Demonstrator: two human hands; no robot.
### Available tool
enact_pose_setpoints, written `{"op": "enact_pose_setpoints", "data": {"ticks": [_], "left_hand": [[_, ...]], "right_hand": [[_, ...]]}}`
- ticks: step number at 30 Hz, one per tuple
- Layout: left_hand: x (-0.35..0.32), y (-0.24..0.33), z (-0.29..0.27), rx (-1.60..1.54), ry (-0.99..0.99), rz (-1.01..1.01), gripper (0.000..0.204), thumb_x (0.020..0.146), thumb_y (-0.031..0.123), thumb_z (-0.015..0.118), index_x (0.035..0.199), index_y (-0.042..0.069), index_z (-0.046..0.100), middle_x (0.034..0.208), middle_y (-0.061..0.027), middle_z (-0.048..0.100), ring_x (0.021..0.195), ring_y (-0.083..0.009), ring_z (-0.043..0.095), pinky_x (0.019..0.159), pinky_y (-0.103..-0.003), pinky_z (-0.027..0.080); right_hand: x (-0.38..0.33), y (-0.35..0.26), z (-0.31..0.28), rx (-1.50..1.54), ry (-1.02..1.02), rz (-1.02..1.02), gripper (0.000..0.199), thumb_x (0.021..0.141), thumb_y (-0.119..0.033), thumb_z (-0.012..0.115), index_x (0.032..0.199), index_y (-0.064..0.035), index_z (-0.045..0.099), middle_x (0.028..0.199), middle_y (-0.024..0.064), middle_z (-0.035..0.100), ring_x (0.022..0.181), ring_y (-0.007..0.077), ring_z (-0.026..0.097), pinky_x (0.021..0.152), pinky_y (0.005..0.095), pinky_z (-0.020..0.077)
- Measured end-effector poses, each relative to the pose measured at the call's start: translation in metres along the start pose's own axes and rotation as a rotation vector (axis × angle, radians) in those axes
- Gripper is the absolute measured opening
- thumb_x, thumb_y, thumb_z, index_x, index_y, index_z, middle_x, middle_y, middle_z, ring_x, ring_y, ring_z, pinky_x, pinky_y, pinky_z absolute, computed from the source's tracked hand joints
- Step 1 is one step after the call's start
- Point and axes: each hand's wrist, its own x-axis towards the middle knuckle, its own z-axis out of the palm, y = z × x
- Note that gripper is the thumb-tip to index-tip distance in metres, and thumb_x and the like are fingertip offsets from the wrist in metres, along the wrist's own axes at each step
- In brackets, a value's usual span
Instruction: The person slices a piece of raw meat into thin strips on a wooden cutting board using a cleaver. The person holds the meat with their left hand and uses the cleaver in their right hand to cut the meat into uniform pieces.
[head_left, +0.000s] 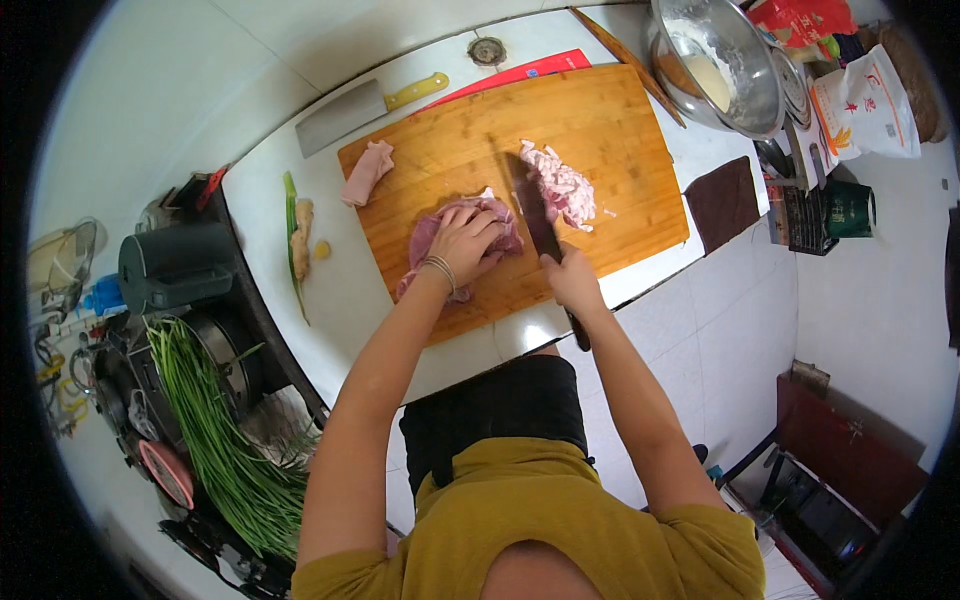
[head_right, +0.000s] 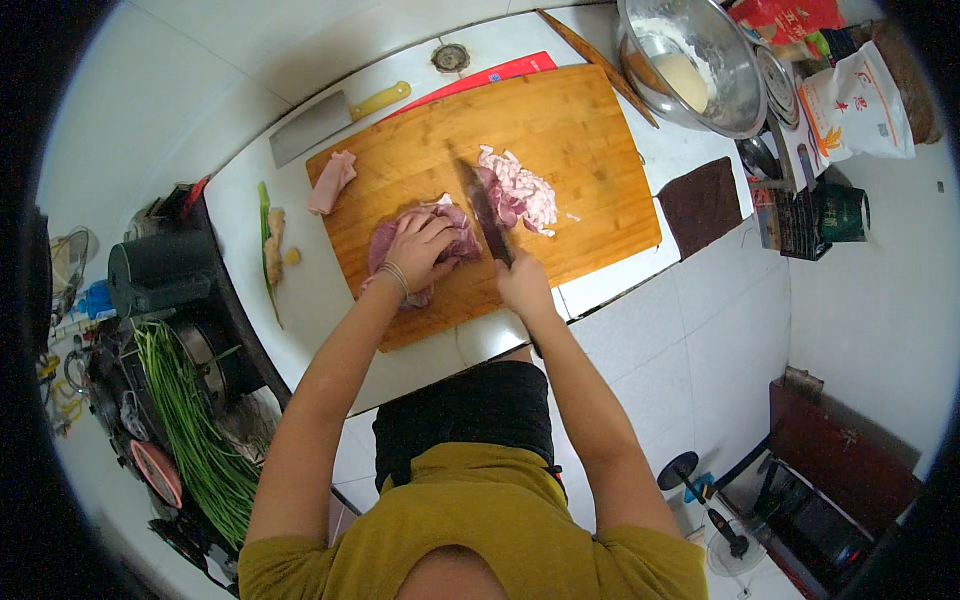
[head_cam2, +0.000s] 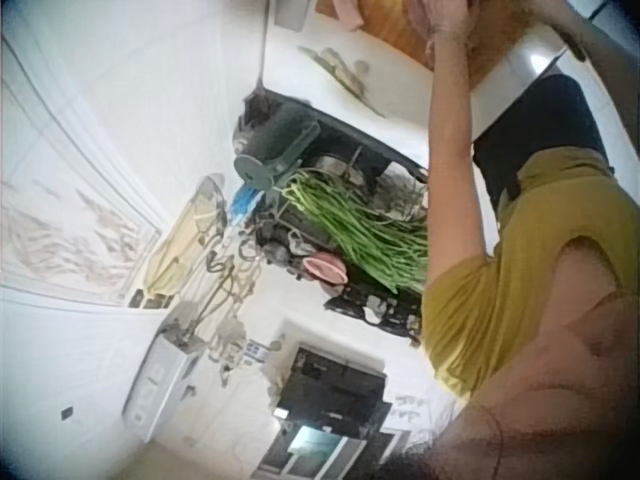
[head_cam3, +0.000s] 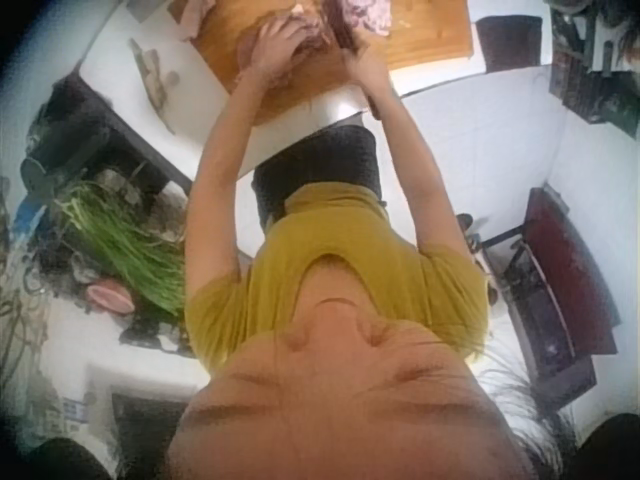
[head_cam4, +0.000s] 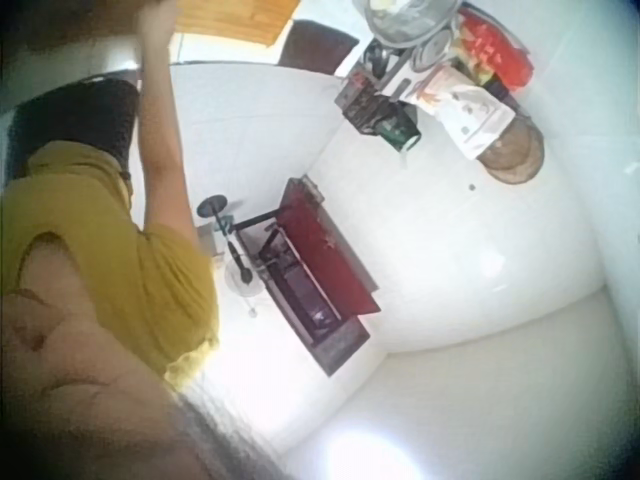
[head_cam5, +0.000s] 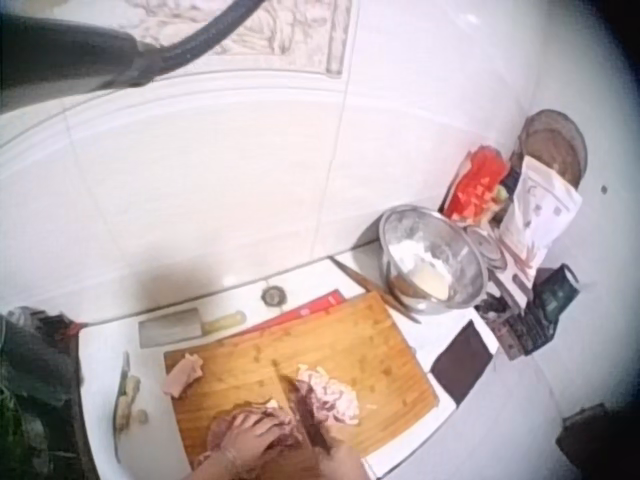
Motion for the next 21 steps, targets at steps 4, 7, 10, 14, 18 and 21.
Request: {"op": "enact_pose_setpoints", "data": {"ticks": [4, 7, 10, 14, 18, 21], "left_hand": [[0.000, -0.001, 0.000, -0.006, 0.030, -0.011, 0.041, 0.067, 0.020, 0.073, 0.106, 0.015, 0.059, 0.113, -0.0047, 0.052, 0.112, -0.0298, 0.045, 0.100, -0.046, 0.032], [0.000, -0.002, 0.001, -0.005, 0.036, -0.015, 0.041, 0.067, 0.020, 0.073, 0.105, 0.015, 0.059, 0.112, -0.0048, 0.052, 0.111, -0.0302, 0.046, 0.099, -0.046, 0.032], [-0.001, -0.002, 0.004, -0.013, 0.042, -0.011, 0.041, 0.067, 0.020, 0.073, 0.105, 0.015, 0.059, 0.112, -0.0049, 0.052, 0.111, -0.0303, 0.046, 0.098, -0.046, 0.033], [-0.004, 0.000, 0.008, 0.006, 0.082, 0.000, 0.039, 0.068, 0.020, 0.073, 0.104, 0.015, 0.060, 0.111, -0.0048, 0.053, 0.109, -0.0295, 0.046, 0.097, -0.046, 0.033], [-0.002, 0.000, 0.010, 0.030, 0.084, 0.021, 0.036, 0.068, 0.019, 0.072, 0.103, 0.015, 0.061, 0.110, -0.0032, 0.054, 0.108, -0.0280, 0.047, 0.097, -0.045, 0.033], [-0.002, 0.001, 0.010, 0.056, 0.087, 0.024, 0.034, 0.068, 0.019, 0.071, 0.100, 0.015, 0.062, 0.109, -0.0014, 0.055, 0.107, -0.0270, 0.048, 0.097, -0.044, 0.034]], "right_hand": [[0.012, -0.016, -0.027, 0.365, -0.175, 0.289, 0.018, 0.086, -0.015, 0.057, 0.090, 0.0025, 0.054, 0.057, 0.0095, 0.049, 0.043, 0.0225, 0.049, 0.041, 0.0374, 0.0411], [0.008, -0.022, -0.043, 0.660, -0.281, 0.386, 0.015, 0.088, -0.013, 0.055, 0.078, -0.0039, 0.049, 0.050, -0.0012, 0.037, 0.035, 0.0100, 0.032, 0.034, 0.0288, 0.0308], [0.000, -0.027, -0.058, 0.750, -0.311, 0.398, 0.015, 0.089, -0.012, 0.054, 0.078, -0.0047, 0.047, 0.050, -0.0013, 0.036, 0.034, 0.0099, 0.031, 0.034, 0.0289, 0.0304], [-0.006, -0.032, -0.064, 0.681, -0.195, 0.313, 0.015, 0.089, -0.013, 0.054, 0.079, -0.0045, 0.048, 0.050, -0.0017, 0.036, 0.035, 0.0102, 0.032, 0.035, 0.0291, 0.0311], [-0.005, -0.019, -0.043, 0.253, -0.118, 0.122, 0.019, 0.086, -0.016, 0.057, 0.087, 0.0025, 0.054, 0.053, 0.0089, 0.049, 0.039, 0.0197, 0.047, 0.040, 0.0341, 0.0392], [-0.010, -0.017, -0.021, 0.047, -0.110, 0.082, 0.026, 0.082, -0.015, 0.057, 0.101, 0.0036, 0.058, 0.083, 0.0305, 0.061, 0.085, 0.0479, 0.058, 0.077, 0.0528, 0.0449]]}}
